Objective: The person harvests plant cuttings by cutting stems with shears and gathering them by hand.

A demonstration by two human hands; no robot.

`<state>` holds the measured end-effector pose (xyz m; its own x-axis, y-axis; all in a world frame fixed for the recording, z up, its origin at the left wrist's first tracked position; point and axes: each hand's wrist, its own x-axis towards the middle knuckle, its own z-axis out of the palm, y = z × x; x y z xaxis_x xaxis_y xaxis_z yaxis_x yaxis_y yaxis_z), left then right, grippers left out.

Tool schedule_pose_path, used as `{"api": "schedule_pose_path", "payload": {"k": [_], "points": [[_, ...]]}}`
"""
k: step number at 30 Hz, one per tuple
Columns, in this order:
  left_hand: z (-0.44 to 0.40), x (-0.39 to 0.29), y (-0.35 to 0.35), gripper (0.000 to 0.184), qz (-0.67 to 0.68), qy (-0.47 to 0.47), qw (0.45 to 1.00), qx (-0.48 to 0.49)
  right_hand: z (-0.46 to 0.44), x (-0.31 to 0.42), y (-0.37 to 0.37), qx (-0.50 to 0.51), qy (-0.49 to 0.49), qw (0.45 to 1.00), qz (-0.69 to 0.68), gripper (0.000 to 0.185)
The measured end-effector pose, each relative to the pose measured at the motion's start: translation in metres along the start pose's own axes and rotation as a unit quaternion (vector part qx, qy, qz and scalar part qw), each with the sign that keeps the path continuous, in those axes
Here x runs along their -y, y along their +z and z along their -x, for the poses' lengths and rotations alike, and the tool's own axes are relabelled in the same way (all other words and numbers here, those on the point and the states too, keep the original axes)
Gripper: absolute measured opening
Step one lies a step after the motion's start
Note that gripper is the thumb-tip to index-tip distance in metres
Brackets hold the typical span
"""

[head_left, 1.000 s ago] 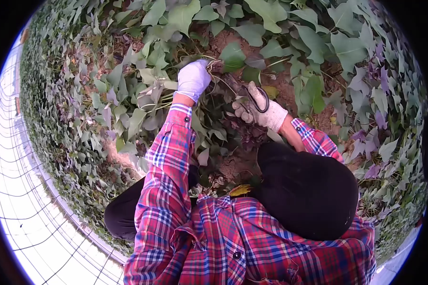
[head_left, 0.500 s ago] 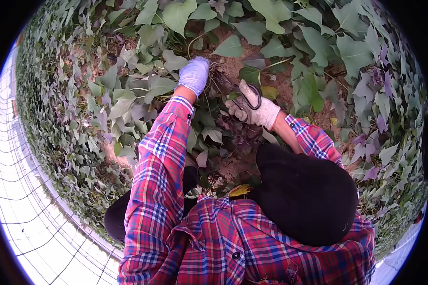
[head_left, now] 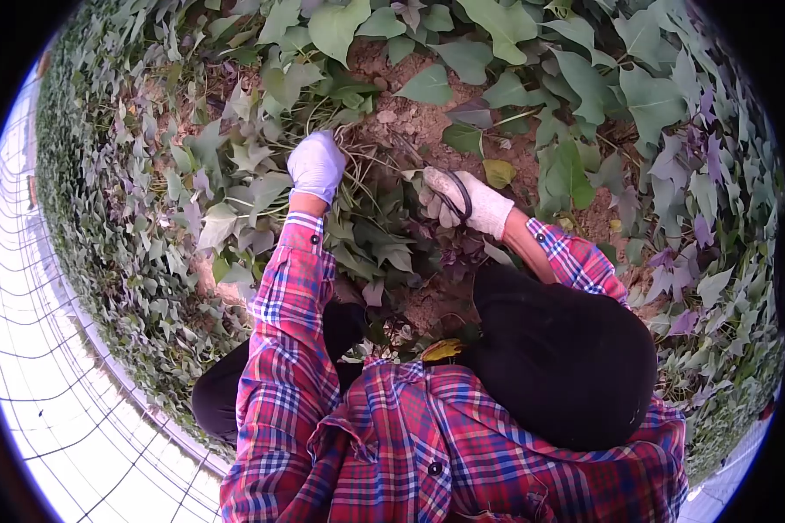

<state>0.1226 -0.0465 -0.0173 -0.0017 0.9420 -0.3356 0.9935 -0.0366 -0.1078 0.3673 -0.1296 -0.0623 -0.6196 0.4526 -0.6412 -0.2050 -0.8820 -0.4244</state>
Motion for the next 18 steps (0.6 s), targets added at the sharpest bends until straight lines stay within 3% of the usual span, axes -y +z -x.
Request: {"api": "schedule_pose_path", "payload": {"k": [1,3,5,8,9,11,13,18], "points": [[0.01,0.019,-0.005,0.028,0.023,-0.016,0.999,0.022,-0.008,-0.008,-0.003,0.035,0.034,0.998,-0.04,0.057],[0.034,0.05,-0.005,0.039,0.056,-0.092,0.992,0.066,0.013,0.008,0.016,0.044,0.061,0.996,0.053,0.061],[0.042,0.081,0.02,0.046,0.09,-0.125,0.984,0.093,0.006,-0.014,0.01,0.058,0.095,0.994,0.013,0.065],[0.047,0.074,0.031,0.046,0.199,-0.078,0.974,0.076,0.004,-0.028,-0.001,0.064,0.108,0.992,-0.009,0.07],[0.048,0.059,0.032,0.043,0.272,-0.068,0.959,0.027,0.004,-0.029,-0.002,0.059,0.106,0.993,-0.006,0.07],[0.041,0.051,0.052,0.036,0.247,-0.04,0.968,0.016,0.009,-0.017,0.008,0.049,0.101,0.994,0.006,0.07],[0.035,0.023,0.034,0.035,0.178,-0.069,0.981,0.019,0.01,-0.006,0.016,0.027,0.09,0.993,0.068,0.071],[0.02,-0.006,0.031,0.024,0.126,-0.089,0.986,0.057,-0.005,-0.012,0.016,0.005,0.055,0.998,-0.02,0.071]]}}
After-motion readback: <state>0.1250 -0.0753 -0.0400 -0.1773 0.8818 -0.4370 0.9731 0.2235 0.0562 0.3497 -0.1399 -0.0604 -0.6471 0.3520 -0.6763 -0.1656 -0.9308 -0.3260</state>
